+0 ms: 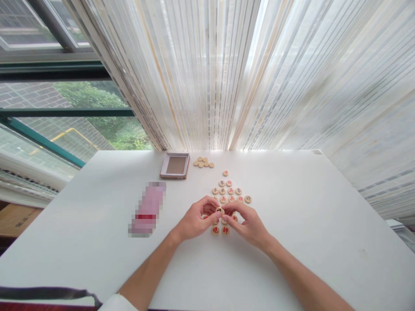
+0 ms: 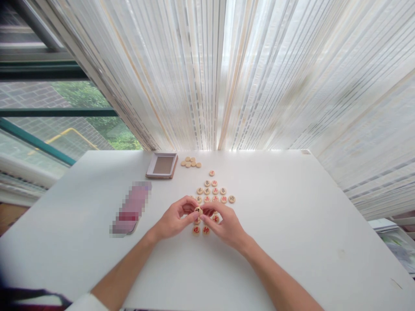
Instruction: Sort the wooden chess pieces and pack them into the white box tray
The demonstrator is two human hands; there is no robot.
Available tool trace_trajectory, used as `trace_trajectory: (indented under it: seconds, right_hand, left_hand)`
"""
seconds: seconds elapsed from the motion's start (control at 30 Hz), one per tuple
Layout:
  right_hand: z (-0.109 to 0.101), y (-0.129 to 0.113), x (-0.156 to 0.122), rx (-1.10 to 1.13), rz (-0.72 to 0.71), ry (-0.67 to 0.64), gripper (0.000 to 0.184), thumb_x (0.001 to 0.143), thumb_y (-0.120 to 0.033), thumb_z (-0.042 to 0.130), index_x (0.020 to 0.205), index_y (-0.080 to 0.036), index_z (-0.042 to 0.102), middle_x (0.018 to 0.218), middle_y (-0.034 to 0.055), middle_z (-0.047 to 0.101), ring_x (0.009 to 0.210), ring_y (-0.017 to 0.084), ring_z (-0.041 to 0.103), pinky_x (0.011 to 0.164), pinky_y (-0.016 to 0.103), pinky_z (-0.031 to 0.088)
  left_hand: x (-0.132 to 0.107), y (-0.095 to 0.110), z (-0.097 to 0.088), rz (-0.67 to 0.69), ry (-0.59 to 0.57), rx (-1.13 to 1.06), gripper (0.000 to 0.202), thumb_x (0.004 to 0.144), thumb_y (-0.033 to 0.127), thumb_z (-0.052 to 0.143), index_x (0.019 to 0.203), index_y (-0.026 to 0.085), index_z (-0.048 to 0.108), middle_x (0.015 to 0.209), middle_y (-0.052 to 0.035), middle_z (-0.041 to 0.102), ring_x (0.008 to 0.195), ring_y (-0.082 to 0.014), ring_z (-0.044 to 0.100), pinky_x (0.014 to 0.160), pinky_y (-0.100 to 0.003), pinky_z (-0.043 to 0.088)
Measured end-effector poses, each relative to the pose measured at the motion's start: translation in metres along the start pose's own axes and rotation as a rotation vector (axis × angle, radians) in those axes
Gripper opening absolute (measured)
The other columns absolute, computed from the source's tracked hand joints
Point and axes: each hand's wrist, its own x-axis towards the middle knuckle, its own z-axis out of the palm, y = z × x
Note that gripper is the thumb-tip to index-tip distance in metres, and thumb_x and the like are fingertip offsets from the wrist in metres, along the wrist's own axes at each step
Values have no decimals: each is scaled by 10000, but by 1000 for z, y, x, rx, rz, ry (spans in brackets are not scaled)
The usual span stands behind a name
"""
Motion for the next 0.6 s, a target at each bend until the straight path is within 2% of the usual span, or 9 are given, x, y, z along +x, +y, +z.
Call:
trace_trajectory:
  seconds: [0.17,0.33,0.5,0.6]
  right_hand:
    - [0,3,0,-104,-119,72,190,906,-183,695,1081,-252,674,878,20,723,753,157,665,718,293,559]
    - [-4,3,0,-150,-130,113,178,921,-166,662,1081,-244,669,920,34,728,782,167,672,748,313,561]
    - [-7,2,1,-166,-122,139,138,941,-170,621,1051,-237,669,884,33,717,762,169,657,726,318,555]
    - [-7,2,1,-177,-121,145,132,943,-170,618,1043,-236,672,878,29,715,760,166,655,723,314,551]
  left_hand:
    - [3,-3,-1,-42,55,-136,270,861,352,751,967,177,576,815,-16,709,691,-140,690,652,-255,545]
    - [5,3,-24,17,207,-202,246,858,318,761,924,188,562,780,-7,735,696,-142,704,595,-227,539]
    - [5,6,-40,34,371,-152,236,818,328,794,944,152,697,780,-39,759,654,-143,698,570,-239,560]
    - [5,5,-41,-9,400,-109,271,809,357,798,960,139,743,830,-73,782,690,-175,732,586,-255,583]
